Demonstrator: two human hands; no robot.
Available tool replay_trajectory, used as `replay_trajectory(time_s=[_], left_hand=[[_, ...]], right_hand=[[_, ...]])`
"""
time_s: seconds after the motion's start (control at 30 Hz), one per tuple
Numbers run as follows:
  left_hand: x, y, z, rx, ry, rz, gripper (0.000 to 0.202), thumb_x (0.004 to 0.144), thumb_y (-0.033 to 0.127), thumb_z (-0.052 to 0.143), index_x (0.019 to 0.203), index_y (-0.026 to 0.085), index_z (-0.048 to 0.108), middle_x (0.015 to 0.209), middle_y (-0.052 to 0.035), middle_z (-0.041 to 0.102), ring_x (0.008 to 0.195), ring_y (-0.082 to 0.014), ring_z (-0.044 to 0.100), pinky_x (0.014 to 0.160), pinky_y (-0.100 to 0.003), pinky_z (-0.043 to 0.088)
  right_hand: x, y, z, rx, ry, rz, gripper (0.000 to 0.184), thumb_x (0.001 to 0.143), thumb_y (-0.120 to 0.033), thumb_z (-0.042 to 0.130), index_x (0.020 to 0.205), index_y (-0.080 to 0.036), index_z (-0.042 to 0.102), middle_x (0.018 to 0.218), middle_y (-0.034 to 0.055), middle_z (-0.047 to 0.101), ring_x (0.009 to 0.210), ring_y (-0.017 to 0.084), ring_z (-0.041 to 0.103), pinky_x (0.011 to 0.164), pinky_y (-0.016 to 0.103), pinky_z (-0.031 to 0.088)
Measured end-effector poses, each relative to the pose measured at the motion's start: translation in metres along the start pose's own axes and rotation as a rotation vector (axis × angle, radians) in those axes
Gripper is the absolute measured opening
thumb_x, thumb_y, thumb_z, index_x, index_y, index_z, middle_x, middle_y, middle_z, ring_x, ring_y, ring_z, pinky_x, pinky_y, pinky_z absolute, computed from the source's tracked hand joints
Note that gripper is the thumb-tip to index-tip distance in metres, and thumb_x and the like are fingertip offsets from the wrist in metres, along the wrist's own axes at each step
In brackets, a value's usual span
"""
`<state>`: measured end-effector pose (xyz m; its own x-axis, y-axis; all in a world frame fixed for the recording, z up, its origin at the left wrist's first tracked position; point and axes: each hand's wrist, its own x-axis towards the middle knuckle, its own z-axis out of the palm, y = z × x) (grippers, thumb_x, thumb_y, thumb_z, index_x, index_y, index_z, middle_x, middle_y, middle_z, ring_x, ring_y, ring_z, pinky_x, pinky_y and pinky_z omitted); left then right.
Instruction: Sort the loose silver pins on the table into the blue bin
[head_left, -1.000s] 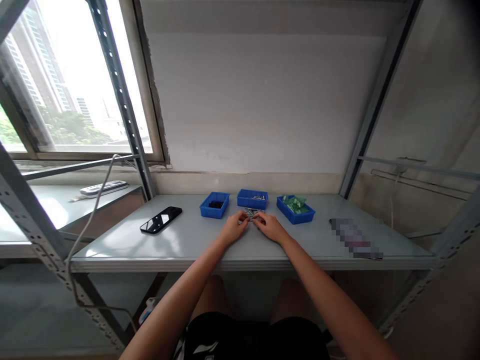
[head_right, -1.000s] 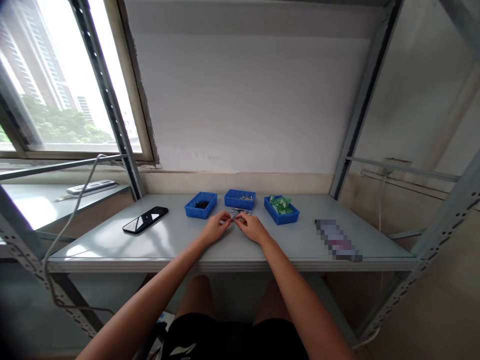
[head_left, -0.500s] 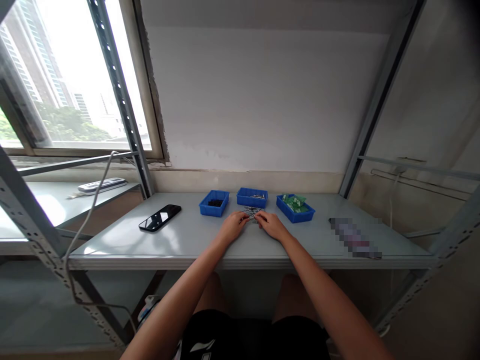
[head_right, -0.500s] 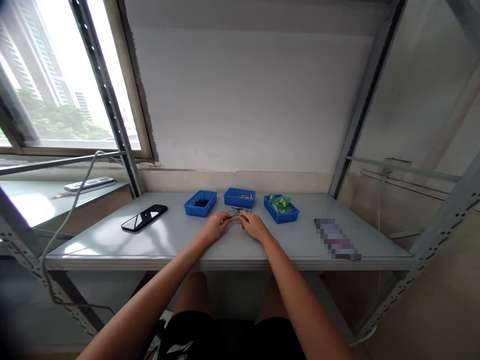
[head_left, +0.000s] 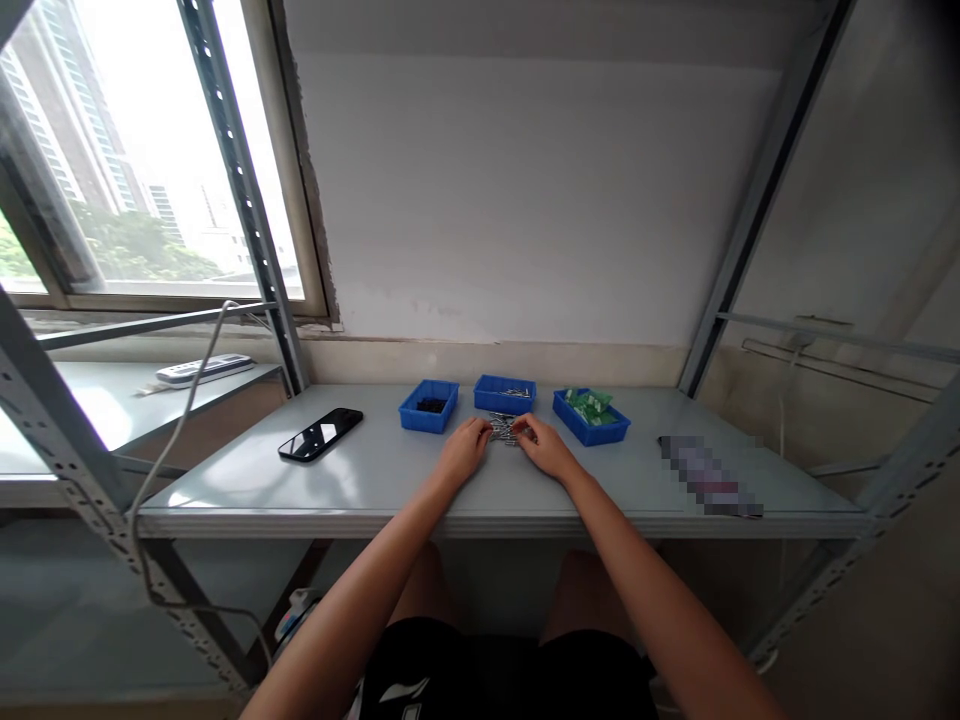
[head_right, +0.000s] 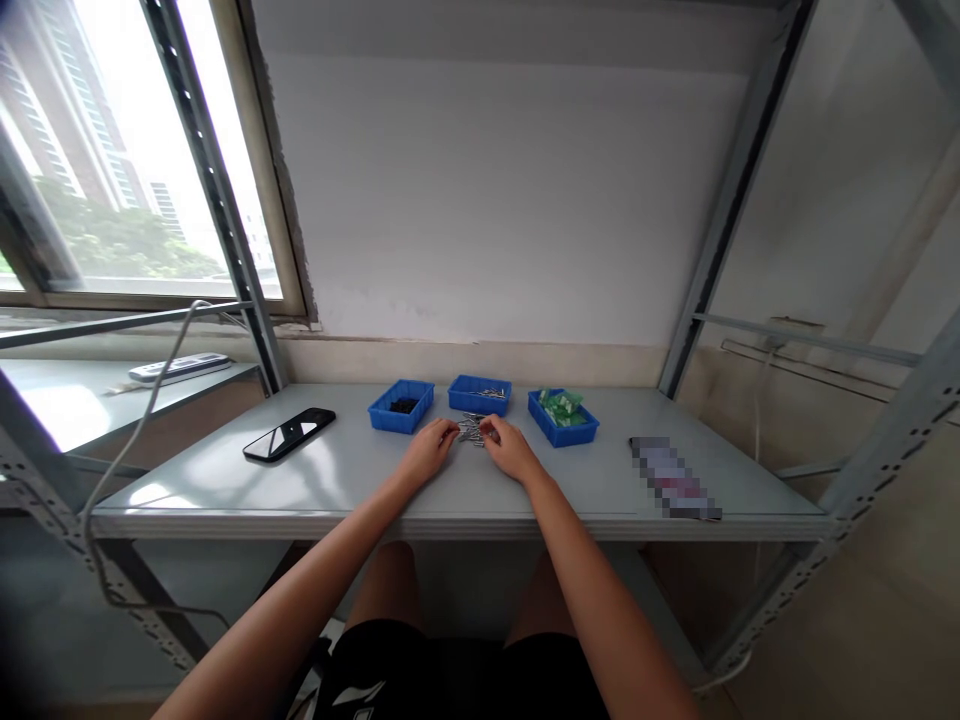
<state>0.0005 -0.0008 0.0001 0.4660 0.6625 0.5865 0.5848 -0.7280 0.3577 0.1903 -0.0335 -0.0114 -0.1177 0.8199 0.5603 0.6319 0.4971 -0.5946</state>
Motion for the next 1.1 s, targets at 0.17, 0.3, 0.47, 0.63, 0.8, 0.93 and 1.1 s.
replay_trajectory(time_s=[0.17,0.3,0.47,0.63,0.8,0.93,1.1], left_hand=[[0.000,0.000,0.000,0.005,-0.014,0.006,0.018,0.090,0.021,0.042,0.091,0.017,0.060,0.090,-0.0063,0.062,0.084,-0.0190,0.058,0.078,-0.029,0.045],[-0.001,0.002,0.000,0.014,-0.021,0.004,0.018,0.090,0.023,0.043,0.090,0.018,0.061,0.090,-0.0058,0.063,0.085,-0.0186,0.059,0.076,-0.028,0.045],[-0.004,0.003,0.000,0.054,0.010,-0.053,0.022,0.092,0.026,0.039,0.100,0.018,0.057,0.096,-0.0073,0.063,0.089,-0.0199,0.058,0.078,-0.029,0.045],[-0.005,0.001,0.000,0.098,-0.031,-0.081,0.020,0.086,0.017,0.045,0.101,0.016,0.058,0.097,-0.0078,0.063,0.090,-0.0204,0.059,0.079,-0.029,0.045],[-0.005,0.000,-0.001,0.145,-0.093,-0.064,0.020,0.083,0.015,0.046,0.097,0.016,0.060,0.094,-0.0082,0.064,0.088,-0.0211,0.059,0.076,-0.028,0.045],[-0.005,-0.001,-0.002,0.193,-0.118,-0.072,0.020,0.082,0.015,0.046,0.094,0.016,0.062,0.092,-0.0091,0.063,0.091,-0.0228,0.057,0.078,-0.030,0.044],[-0.003,0.001,-0.001,0.241,-0.137,-0.116,0.024,0.085,0.022,0.045,0.099,0.014,0.063,0.098,-0.0117,0.061,0.099,-0.0257,0.054,0.086,-0.034,0.041]], right_hand=[[0.001,0.000,0.000,-0.018,-0.016,-0.076,0.022,0.079,-0.012,0.045,0.089,-0.020,0.063,0.097,0.0059,0.061,0.090,0.017,0.057,0.079,0.031,0.044],[-0.002,-0.003,0.001,-0.033,-0.046,-0.104,0.022,0.079,-0.011,0.046,0.084,-0.020,0.066,0.088,0.0031,0.066,0.084,0.016,0.059,0.079,0.029,0.044],[0.000,-0.003,0.000,-0.082,0.035,-0.066,0.020,0.079,-0.015,0.047,0.082,-0.019,0.067,0.084,0.0042,0.067,0.079,0.017,0.060,0.074,0.028,0.045],[0.036,0.007,-0.009,-0.169,0.196,0.031,0.025,0.080,-0.021,0.044,0.088,-0.017,0.067,0.089,0.0084,0.065,0.082,0.020,0.059,0.080,0.034,0.044],[0.062,0.017,-0.008,-0.227,0.321,0.120,0.043,0.077,-0.023,0.048,0.118,-0.013,0.056,0.115,0.0166,0.057,0.087,0.023,0.059,0.087,0.040,0.042],[0.045,0.024,0.002,-0.210,0.334,0.122,0.042,0.077,-0.022,0.046,0.118,-0.018,0.055,0.116,0.0121,0.057,0.082,0.019,0.060,0.082,0.035,0.046],[0.023,0.034,0.001,-0.168,0.343,0.186,0.028,0.077,-0.022,0.041,0.094,-0.016,0.063,0.092,0.0076,0.066,0.078,0.018,0.061,0.079,0.032,0.047]])
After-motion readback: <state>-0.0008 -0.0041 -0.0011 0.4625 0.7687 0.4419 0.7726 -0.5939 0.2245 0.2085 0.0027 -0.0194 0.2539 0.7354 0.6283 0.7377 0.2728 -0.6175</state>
